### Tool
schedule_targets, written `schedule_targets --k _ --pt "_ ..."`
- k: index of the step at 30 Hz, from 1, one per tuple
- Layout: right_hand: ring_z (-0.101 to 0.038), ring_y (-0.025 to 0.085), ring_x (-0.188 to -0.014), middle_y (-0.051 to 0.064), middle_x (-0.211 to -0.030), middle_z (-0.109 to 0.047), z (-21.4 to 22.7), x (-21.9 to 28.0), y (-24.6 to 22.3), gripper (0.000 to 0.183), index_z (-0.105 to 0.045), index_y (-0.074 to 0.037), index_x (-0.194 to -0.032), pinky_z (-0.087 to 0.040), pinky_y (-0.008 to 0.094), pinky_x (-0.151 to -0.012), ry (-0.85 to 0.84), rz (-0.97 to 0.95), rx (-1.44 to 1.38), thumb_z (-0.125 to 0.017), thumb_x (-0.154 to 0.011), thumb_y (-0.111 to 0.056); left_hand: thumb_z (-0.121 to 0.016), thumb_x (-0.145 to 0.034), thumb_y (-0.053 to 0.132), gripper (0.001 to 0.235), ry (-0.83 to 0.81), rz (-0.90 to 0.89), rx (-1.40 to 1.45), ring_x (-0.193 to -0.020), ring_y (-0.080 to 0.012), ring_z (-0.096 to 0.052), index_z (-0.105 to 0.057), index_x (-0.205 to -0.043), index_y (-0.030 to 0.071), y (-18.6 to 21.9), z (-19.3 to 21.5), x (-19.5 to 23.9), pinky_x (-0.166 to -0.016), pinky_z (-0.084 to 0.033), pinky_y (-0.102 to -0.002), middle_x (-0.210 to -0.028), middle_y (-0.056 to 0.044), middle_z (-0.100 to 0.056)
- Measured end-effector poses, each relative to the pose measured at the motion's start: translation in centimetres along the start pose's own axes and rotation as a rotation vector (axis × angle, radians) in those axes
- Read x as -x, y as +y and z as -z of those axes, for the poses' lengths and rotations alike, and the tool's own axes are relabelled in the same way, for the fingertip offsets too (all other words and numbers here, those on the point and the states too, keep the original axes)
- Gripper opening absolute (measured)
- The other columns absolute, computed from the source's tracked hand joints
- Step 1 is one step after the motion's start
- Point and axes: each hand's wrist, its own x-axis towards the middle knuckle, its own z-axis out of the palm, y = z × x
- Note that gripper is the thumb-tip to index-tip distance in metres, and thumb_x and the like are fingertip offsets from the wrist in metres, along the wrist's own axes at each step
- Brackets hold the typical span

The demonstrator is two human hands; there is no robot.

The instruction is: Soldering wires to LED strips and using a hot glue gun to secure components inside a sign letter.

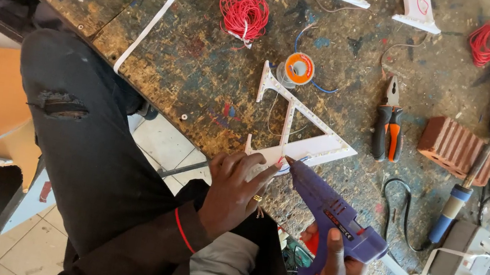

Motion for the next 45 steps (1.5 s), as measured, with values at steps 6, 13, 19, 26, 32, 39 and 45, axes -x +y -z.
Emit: schedule_targets --k 6,13,19,26,32,39,45 --pt "-0.078 0.024 -0.072 0.012 -0.084 -0.080 -1.1 0.9 -3.0 0.043 -0.075 -0.001 -0.104 -0.067 0.037 -0.071 -0.187 0.161 -0.120 -0.066 -0.112 -0.043 -0.074 -0.112 0.020 0.038 0.084 0.005 0.009 -0.129 -0.0339 -0.057 -0.071 -0.149 0.021 0.4 0.5 -0.8 -0.111 -0.037 -0.056 -0.141 -0.008 -0.065" --pt "-0.078 0.028 -0.069 0.019 -0.086 -0.080 -1.0 1.0 -3.1 0.045 -0.072 0.004 -0.116 -0.067 0.040 -0.068 -0.147 0.145 -0.141 -0.068 -0.108 -0.040 -0.074 -0.112 0.023 0.034 0.098 0.000 -0.002 -0.128 -0.0321 -0.056 -0.072 -0.146 0.019 0.3 0.8 -0.8 -0.111 -0.037 -0.054 -0.142 -0.004 -0.064" --pt "-0.078 0.026 -0.073 0.017 -0.087 -0.080 -0.9 1.0 -2.6 0.041 -0.074 0.004 -0.112 -0.069 0.039 -0.071 -0.168 0.167 -0.141 -0.066 -0.112 -0.036 -0.076 -0.112 0.025 0.035 0.094 -0.016 -0.007 -0.130 -0.0333 -0.056 -0.071 -0.146 0.019 -0.1 0.2 -0.4 -0.116 -0.037 -0.055 -0.144 -0.005 -0.063" --pt "-0.078 0.027 -0.074 0.018 -0.088 -0.081 -1.1 1.1 -2.9 0.047 -0.071 0.006 -0.130 -0.070 0.041 -0.074 -0.171 0.144 -0.128 -0.066 -0.110 -0.036 -0.077 -0.111 0.023 0.041 0.068 -0.027 -0.015 -0.132 -0.0334 -0.054 -0.068 -0.151 0.020 -0.4 -0.2 0.0 -0.116 -0.036 -0.056 -0.148 -0.004 -0.061" --pt "-0.081 0.025 -0.074 0.014 -0.086 -0.083 -0.5 0.7 -2.3 0.042 -0.075 0.000 -0.116 -0.071 0.041 -0.075 -0.201 0.189 -0.064 -0.065 -0.111 -0.041 -0.076 -0.113 0.026 0.037 0.090 -0.037 -0.032 -0.131 -0.0321 -0.055 -0.069 -0.149 0.021 -0.4 -0.1 -0.1 -0.117 -0.035 -0.055 -0.146 -0.003 -0.062" --pt "-0.078 0.024 -0.072 0.015 -0.087 -0.081 -0.8 0.5 -2.1 0.048 -0.072 0.003 -0.130 -0.068 0.039 -0.072 -0.224 0.202 -0.151 -0.065 -0.111 -0.041 -0.077 -0.107 0.017 0.050 0.035 -0.039 0.005 -0.137 -0.0348 -0.053 -0.064 -0.155 0.019 -0.8 -0.5 0.7 -0.119 -0.033 -0.059 -0.152 -0.005 -0.059" --pt "-0.079 0.025 -0.075 0.015 -0.088 -0.082 -1.1 1.2 -3.1 0.040 -0.075 0.002 -0.119 -0.069 0.040 -0.076 -0.174 0.179 -0.073 -0.063 -0.113 -0.035 -0.077 -0.108 0.021 0.045 0.060 -0.036 -0.022 -0.135 -0.0321 -0.054 -0.067 -0.152 0.021 -0.7 -0.4 0.5 -0.121 -0.032 -0.056 -0.151 -0.003 -0.060"
